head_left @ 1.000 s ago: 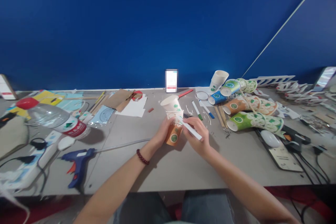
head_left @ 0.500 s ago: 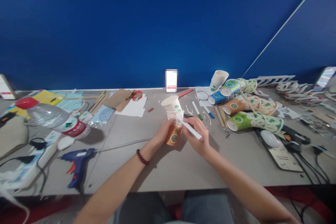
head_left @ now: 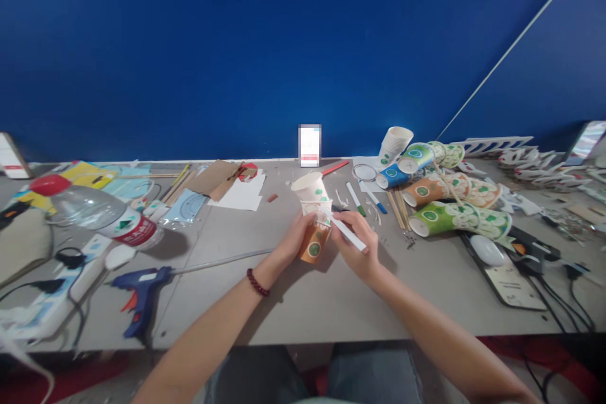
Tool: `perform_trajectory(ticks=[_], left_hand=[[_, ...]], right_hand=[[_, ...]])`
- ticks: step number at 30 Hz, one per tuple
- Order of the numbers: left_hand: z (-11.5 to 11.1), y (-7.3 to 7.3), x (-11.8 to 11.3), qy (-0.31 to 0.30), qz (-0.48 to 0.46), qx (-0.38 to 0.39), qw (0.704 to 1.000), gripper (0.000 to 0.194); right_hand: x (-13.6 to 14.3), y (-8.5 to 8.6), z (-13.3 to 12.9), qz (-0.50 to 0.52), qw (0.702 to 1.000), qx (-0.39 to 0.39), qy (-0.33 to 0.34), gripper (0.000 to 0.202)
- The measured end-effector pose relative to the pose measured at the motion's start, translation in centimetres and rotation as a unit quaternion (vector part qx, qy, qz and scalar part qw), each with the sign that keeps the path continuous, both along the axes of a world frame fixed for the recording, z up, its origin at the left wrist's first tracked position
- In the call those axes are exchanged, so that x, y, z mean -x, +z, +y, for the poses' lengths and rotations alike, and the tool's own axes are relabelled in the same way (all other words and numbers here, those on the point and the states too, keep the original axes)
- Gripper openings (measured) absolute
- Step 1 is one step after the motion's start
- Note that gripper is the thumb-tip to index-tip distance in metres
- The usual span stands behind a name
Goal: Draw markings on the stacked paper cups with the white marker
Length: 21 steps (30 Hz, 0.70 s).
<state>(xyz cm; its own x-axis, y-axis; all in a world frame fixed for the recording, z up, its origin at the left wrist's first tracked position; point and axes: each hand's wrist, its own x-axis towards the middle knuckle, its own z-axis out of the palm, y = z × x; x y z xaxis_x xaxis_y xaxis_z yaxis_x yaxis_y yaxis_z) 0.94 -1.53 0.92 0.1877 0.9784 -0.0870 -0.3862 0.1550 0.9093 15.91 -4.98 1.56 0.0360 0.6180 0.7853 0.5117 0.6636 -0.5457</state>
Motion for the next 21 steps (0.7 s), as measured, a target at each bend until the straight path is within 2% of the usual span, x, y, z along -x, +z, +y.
perform_trajectory(ticks=[7, 21], left_hand=[[-0.17, 0.26, 0.02, -0.003, 0.004, 0.007, 1.000, 0.038], [-0.02, 0.17, -0.06, -0.002, -0.019, 0.029, 0.999, 0.037]], right_hand=[[0.00, -0.56, 0.19, 0.007, 1.000, 0.011, -0.021, 0.012], [-0.03, -0.20, 0.13, 0.016, 0.999, 0.032, -0.041, 0.009]])
